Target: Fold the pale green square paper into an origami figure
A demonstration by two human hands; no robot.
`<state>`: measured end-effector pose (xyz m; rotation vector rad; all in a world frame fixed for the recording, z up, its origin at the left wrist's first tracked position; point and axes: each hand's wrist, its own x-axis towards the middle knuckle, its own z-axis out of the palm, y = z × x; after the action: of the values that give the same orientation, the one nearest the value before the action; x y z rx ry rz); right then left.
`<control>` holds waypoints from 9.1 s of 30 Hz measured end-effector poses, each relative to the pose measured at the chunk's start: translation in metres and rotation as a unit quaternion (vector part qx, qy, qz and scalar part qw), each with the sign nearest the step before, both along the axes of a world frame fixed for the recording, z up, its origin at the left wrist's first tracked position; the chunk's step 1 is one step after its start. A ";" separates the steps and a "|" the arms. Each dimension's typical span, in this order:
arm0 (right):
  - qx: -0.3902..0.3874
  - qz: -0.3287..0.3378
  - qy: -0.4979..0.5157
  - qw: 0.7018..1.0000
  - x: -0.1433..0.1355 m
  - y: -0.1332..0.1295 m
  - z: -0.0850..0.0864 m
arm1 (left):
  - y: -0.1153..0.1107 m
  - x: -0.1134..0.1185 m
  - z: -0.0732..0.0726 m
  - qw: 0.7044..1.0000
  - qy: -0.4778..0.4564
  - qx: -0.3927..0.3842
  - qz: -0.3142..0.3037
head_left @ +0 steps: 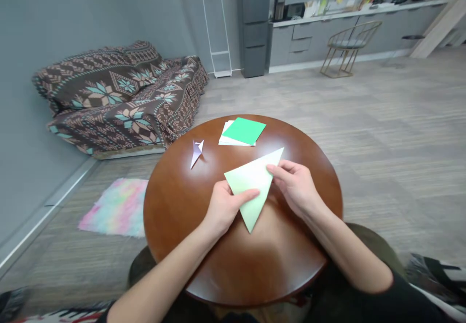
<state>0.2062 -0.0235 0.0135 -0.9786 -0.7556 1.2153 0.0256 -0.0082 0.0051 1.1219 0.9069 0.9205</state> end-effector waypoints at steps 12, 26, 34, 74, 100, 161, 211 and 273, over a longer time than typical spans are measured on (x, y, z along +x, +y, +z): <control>-0.067 0.265 -0.260 0.926 0.014 -0.012 0.019 | 0.004 -0.006 0.017 0.994 0.002 -0.023 -0.108; -0.067 0.209 -0.263 0.939 -0.011 -0.012 0.002 | 0.006 -0.001 0.009 0.999 0.030 0.015 0.008; -0.060 0.234 -0.279 0.929 -0.010 -0.013 0.002 | 0.008 -0.002 0.003 1.000 -0.025 -0.011 0.003; -0.081 0.218 -0.260 0.937 -0.016 -0.014 0.001 | 0.016 -0.006 0.004 1.000 0.005 0.029 0.011; -0.062 0.140 -0.222 0.963 -0.020 -0.013 0.000 | 0.015 -0.004 0.001 0.999 0.033 0.003 -0.002; -0.048 0.107 -0.299 0.947 0.001 -0.009 -0.007 | 0.039 -0.019 0.006 0.978 -0.041 -0.083 0.186; -0.045 0.045 -0.048 0.997 -0.005 0.001 -0.006 | 0.020 -0.011 0.014 0.919 0.276 0.002 -0.283; 0.060 0.111 -0.419 0.899 -0.001 -0.009 -0.018 | 0.038 -0.019 0.008 0.976 -0.122 -0.171 -0.061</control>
<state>0.2048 -0.0328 -0.0041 -1.3468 -1.6368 0.8866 0.0065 0.0300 0.0134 0.7418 0.7516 0.7472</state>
